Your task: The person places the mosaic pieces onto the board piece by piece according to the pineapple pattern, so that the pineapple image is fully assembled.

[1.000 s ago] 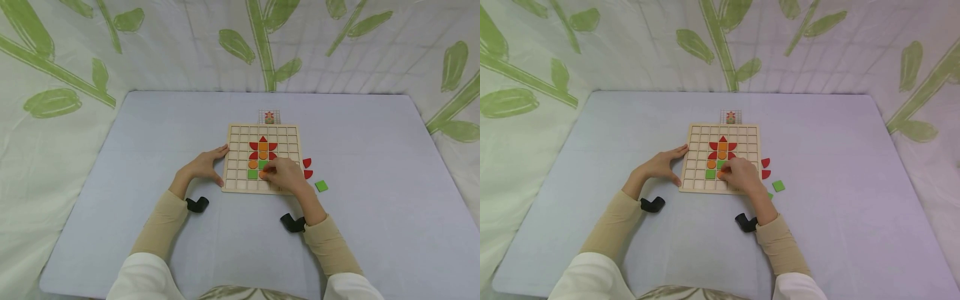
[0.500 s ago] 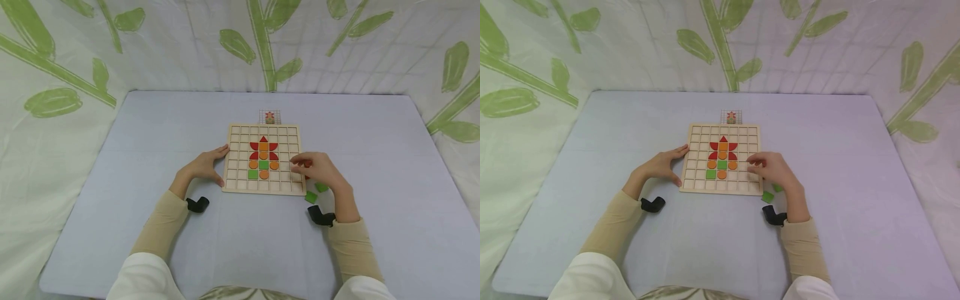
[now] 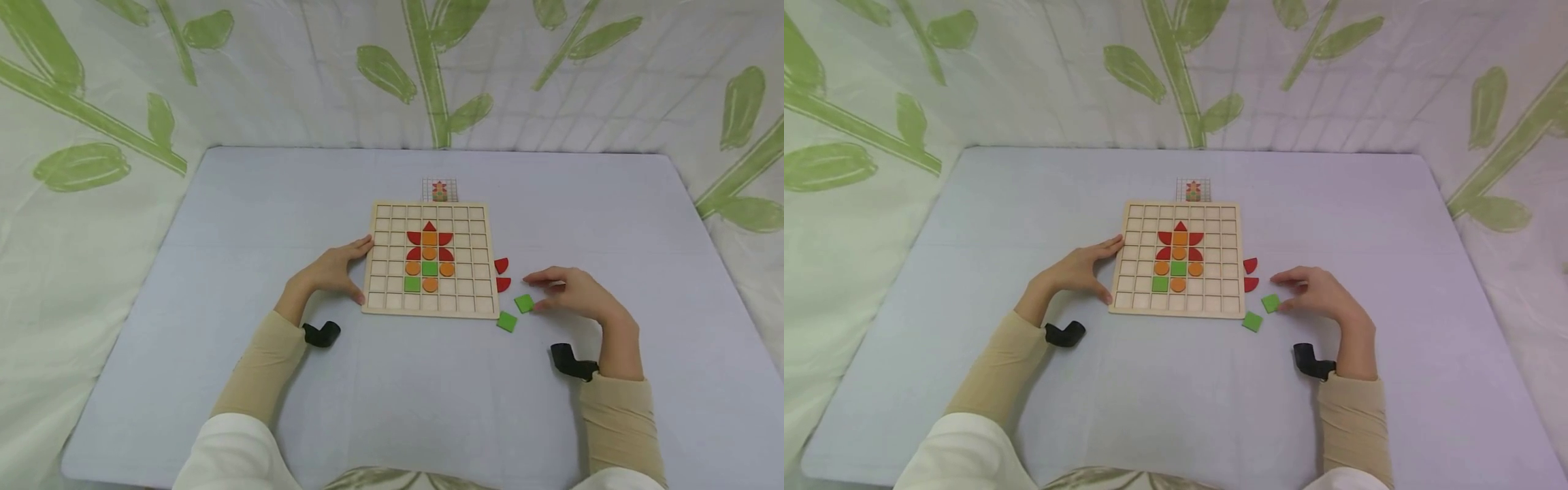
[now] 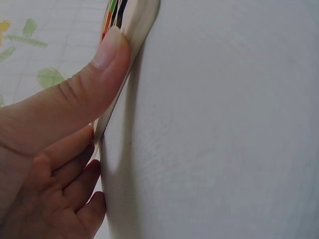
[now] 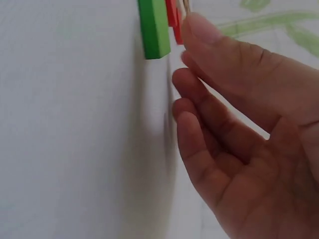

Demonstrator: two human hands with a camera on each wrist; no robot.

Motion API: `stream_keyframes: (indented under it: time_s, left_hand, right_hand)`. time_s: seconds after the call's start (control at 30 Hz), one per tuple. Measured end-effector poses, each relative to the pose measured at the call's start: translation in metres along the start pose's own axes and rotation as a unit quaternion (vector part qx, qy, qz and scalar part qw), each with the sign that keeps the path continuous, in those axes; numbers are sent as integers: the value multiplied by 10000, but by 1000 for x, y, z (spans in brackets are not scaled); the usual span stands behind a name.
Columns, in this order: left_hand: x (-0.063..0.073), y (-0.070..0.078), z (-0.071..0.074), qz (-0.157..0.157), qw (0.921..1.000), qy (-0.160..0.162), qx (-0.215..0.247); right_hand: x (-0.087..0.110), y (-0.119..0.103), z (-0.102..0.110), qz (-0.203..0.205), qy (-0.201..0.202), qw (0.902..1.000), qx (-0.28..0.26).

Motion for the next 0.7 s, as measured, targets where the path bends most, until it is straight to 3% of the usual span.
stream_keyframes:
  time_s: [0.1, 0.27, 0.57, 0.7]
  left_hand:
    - [1, 0, 0, 10, 10000, -4, 7]
    - [1, 0, 0, 0, 10000, -7, 22]
    - [0, -1, -1, -1, 10000, -11, 35]
    - [0, 0, -1, 0, 10000, -13, 44]
  right_hand:
    - [1, 4, -3, 197, -134, 9997, -30]
    - [2, 3, -8, 596, 20, 9980, 227]
    - [-2, -3, -13, 480, 164, 9980, 379]
    - [-4, -6, -13, 603, 471, 9956, 544]
Point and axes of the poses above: each hand's wrist, its own x-axis away from the middle knuckle, its own z-axis out of the back of the hand, y = z × x, the point moved 4 cm from there along -x, towards the middle knuckle, and after that the axes turned 9 degrees about -x, right-handed, at the moved point
